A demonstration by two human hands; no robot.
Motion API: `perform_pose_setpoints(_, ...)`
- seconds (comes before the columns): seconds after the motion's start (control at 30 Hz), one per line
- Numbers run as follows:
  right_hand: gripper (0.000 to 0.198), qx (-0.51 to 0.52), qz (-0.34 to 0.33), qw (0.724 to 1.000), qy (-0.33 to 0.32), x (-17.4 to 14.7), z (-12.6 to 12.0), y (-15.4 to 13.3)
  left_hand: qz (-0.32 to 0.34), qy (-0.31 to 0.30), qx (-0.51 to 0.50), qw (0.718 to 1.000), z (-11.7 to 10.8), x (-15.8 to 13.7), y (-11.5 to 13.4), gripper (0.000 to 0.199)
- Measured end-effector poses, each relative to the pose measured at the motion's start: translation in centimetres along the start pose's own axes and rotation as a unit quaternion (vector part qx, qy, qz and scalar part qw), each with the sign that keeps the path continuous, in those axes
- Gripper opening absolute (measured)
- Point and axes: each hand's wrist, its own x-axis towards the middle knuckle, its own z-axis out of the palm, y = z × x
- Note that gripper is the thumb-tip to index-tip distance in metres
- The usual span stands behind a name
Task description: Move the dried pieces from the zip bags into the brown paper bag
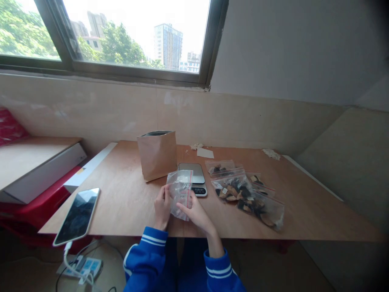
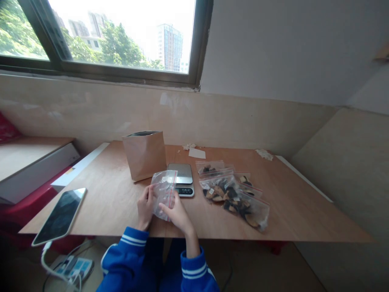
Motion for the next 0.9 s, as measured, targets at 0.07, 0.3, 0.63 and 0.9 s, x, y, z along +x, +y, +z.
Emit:
perform_pose_setpoints(0.07,0.04,0.015,0.019,1.0,-0.001,-0.4,0.2,0.6,-0.012,-0.004,0.011,1.0,-0.3,0.2,-0.1,0.04)
perform_pose_setpoints(0.3,0.033,-0.016,-0.013,1.0,0.019,-0.4,-1.2,0.9,-0.031,0.005,0.082,0.996,-1.2,0.6,1.4,0.034)
perform_pose_setpoints(0.63,0.024,-0.338,-0.202,0.85,0.349,-1.2,-10.0,2.3,-0.055,0.076,0.317,0.944,-4.3,2.6,1.6,0.045)
perform_pose_setpoints(0.9,0.039,-0.562,-0.18,0.709,0.386,-0.5,-12.9,5.3,0.161,-0.042,0.292,0.942,-1.8,1.0,0.5,0.037)
